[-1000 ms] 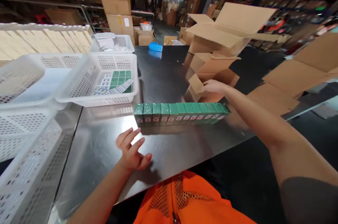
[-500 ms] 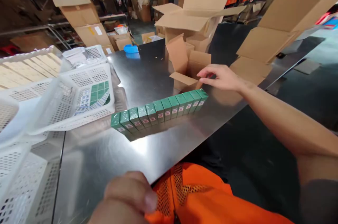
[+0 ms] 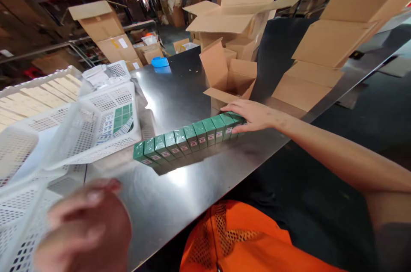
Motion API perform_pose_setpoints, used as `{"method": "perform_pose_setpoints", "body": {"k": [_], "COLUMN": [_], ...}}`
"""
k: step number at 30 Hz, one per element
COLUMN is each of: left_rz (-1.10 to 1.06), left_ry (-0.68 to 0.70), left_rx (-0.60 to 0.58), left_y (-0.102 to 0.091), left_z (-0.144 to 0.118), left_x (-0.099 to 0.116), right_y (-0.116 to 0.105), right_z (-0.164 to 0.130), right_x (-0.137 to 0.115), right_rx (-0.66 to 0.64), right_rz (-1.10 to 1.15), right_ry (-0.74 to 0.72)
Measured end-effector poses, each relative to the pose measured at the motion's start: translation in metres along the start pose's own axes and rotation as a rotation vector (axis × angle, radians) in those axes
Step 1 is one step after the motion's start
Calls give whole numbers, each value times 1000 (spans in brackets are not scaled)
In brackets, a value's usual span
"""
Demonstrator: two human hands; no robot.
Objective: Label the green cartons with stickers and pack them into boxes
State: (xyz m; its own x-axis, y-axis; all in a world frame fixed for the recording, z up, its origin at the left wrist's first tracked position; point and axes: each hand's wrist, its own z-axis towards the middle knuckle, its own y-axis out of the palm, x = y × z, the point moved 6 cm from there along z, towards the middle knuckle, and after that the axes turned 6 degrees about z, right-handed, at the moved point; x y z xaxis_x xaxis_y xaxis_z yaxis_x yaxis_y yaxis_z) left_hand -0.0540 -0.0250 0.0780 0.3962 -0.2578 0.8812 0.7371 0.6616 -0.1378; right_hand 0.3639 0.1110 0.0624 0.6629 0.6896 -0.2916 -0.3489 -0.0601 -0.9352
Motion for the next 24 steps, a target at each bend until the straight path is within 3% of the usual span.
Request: {"method": "perform_pose_setpoints", "body": {"k": [1,2,3,6,9,12,14,16,18,22,24], "left_rz": [-86,-139,-155,-97,-40,-6,-14,-28,-41,-93,-107], "left_ry": [154,233,231,45,-148,-308,-301,-293,-300,-347,-367], "left_rx": [186,299,337,265,143,5,-24,-52,-79,-151,-182], "left_y": [-2,0,6,22,27,32,35,40,45,55,58], "left_z": [15,27,40,63,55,37,32,30,30,23,20], "left_x": [0,-8,-23,-81,-129,-153,-153,-153,-156,-172,-177], "right_y": [4,8,12,20,28,32,26,7,-26,-111,-137], "right_z": [4,7,11,20,27,28,23,14,5,2,13], "right_x": [0,0,0,-2,-4,-5,-6,-8,-10,-13,-11], "right_rx": [-24,-47,-67,-117,-164,-166,-152,-116,-20,328,448], "right_rz": [-9,-16,-20,-45,-114,-189,-190,-162,-150,-199,-230], "right_ry": [-1,-2,-3,4,59,130,164,224,314,509,601]}}
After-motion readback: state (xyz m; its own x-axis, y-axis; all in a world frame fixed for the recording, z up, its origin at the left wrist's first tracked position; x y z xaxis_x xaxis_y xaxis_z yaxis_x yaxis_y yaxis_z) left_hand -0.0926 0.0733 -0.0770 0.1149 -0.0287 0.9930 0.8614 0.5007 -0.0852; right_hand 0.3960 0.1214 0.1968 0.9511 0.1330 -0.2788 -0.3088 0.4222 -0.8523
